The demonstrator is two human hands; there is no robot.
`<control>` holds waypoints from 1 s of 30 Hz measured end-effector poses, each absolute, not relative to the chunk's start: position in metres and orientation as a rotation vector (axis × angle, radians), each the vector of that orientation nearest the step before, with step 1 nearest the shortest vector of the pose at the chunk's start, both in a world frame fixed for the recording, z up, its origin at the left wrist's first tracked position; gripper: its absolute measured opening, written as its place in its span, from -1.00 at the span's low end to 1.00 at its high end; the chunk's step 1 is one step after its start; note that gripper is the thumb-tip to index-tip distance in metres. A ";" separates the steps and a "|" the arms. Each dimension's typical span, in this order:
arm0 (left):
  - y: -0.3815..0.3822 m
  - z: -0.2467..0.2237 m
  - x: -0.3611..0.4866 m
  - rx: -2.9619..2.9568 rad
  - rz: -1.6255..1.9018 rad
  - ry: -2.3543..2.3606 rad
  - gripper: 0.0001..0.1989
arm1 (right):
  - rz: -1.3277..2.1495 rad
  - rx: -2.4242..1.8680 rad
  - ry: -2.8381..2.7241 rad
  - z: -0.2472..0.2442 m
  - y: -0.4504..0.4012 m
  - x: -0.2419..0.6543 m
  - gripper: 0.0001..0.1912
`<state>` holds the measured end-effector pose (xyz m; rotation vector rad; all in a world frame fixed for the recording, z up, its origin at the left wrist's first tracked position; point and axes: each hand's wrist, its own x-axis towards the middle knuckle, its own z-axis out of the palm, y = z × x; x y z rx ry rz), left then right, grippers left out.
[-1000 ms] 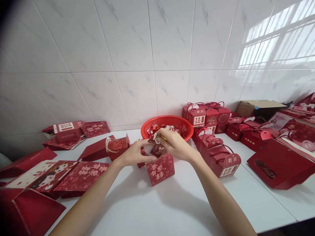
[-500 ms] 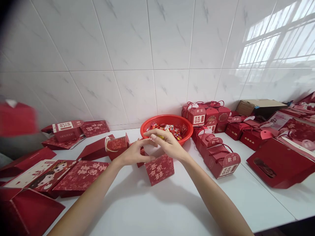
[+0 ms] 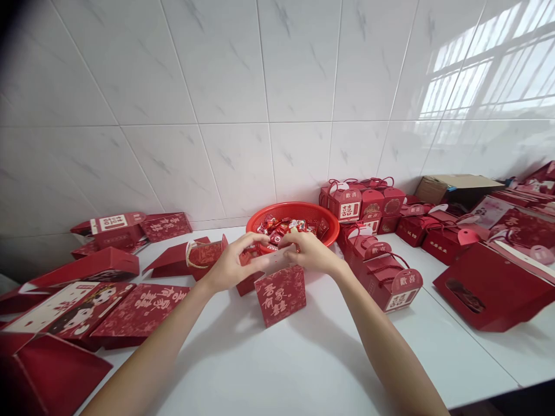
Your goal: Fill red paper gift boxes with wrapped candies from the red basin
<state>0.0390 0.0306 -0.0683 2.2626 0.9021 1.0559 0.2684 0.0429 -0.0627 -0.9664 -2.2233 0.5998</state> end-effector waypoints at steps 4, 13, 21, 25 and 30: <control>0.018 -0.060 0.050 2.269 1.151 0.792 -0.75 | 0.562 -1.003 -2.274 -0.069 0.046 0.265 -0.82; 0.015 -0.064 0.055 2.434 0.929 0.826 -0.48 | 0.618 -0.865 -2.290 -0.067 0.044 0.266 -0.82; 0.014 -0.064 0.032 2.386 0.873 1.007 -0.68 | 0.632 -0.901 -2.334 -0.060 0.043 0.270 -0.77; 0.020 -0.070 0.032 2.323 0.922 1.085 -0.67 | 0.705 -0.931 -2.408 -0.056 0.038 0.271 -0.73; 0.029 -0.080 0.035 2.444 1.034 0.975 -0.86 | 0.570 -0.967 -2.453 -0.065 0.039 0.263 -0.92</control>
